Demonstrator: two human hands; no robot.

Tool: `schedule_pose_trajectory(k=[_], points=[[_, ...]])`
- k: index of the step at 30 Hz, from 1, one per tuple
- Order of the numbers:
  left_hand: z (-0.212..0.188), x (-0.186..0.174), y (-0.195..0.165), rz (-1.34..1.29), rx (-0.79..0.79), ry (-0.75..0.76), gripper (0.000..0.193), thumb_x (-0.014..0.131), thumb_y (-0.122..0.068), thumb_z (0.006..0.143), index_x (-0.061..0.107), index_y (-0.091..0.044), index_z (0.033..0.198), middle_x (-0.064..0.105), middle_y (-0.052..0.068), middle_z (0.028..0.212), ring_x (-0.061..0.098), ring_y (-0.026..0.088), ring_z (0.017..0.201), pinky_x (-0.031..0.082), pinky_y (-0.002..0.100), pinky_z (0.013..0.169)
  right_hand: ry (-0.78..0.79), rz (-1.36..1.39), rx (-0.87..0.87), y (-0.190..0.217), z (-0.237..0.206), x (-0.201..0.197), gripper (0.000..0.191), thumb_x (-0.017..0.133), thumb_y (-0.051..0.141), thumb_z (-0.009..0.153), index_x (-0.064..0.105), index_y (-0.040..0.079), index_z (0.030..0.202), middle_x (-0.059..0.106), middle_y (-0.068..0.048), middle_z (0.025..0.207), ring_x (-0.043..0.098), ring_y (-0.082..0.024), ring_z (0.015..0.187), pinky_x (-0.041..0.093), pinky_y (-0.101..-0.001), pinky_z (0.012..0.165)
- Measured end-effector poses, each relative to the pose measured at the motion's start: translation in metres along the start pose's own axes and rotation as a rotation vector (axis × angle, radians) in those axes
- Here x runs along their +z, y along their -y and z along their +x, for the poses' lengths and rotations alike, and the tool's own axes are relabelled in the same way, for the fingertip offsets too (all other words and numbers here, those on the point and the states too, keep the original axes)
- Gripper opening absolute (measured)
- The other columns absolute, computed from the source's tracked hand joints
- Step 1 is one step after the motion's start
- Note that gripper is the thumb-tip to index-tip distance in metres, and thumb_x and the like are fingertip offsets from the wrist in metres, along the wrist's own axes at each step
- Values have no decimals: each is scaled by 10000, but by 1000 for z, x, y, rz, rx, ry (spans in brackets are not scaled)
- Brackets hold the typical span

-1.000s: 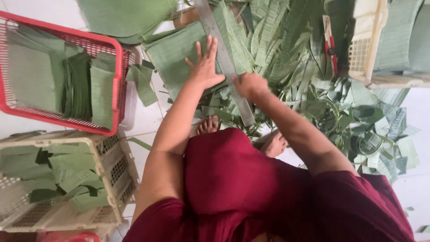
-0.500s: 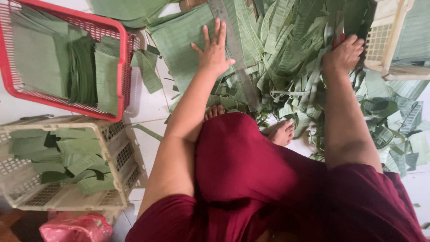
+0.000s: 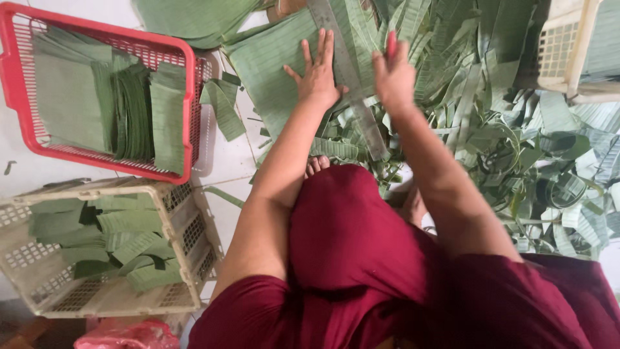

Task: The person sits on a tiled floor trimming banana leaves. They align a metal straightedge over a folded leaf, cut along it with a knife to square the edges, then stack the trimmed leaves and place the stacks into plastic baskets, repeating the cycle.

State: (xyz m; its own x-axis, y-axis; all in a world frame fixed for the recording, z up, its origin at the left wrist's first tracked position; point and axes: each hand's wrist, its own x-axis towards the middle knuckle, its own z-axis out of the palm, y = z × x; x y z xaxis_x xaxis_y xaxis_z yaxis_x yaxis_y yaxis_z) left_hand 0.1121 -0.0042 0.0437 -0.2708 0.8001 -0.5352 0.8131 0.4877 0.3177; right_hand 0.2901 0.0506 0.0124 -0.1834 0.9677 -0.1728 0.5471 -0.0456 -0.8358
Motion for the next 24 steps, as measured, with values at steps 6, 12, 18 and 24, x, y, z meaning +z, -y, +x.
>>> schedule_pose_trajectory(k=[6, 12, 18, 24], points=[[-2, -1, -1, -12, 28, -52, 1290, 915, -380, 737, -9, -258, 1629, -22, -96, 1713, -9, 331, 1596, 82, 876, 1106, 144, -261, -94, 13, -31, 36, 321, 552, 292, 1042, 422, 69, 1232, 680, -343, 961, 639, -562, 863, 468, -649, 734], [3, 4, 2, -43, 37, -45, 1293, 928, -353, 715, 30, -260, 1641, -21, -107, 1714, -6, 319, 1595, 58, 887, 1101, 298, -342, -50, 38, -3, 31, 349, 499, 346, 1070, 395, 78, 1269, 699, -315, 902, 658, -552, 851, 483, -641, 736], [6, 4, 3, -47, 25, 2, 1368, 958, -402, 662, -1, -239, 1624, -40, -92, 1712, -19, 314, 1591, 46, 876, 1106, 306, -339, -82, 44, 17, 32, 354, 517, 333, 1093, 398, 50, 1269, 664, -358, 856, 640, -572, 825, 481, -634, 700], [2, 7, 7, -85, 39, -38, 1370, 958, -420, 679, -13, -233, 1627, -14, -79, 1716, -6, 317, 1598, 35, 865, 1127, 59, -47, -43, 8, 25, -16, 266, 533, 311, 1083, 477, 58, 1141, 703, -240, 837, 737, -457, 767, 550, -533, 653]])
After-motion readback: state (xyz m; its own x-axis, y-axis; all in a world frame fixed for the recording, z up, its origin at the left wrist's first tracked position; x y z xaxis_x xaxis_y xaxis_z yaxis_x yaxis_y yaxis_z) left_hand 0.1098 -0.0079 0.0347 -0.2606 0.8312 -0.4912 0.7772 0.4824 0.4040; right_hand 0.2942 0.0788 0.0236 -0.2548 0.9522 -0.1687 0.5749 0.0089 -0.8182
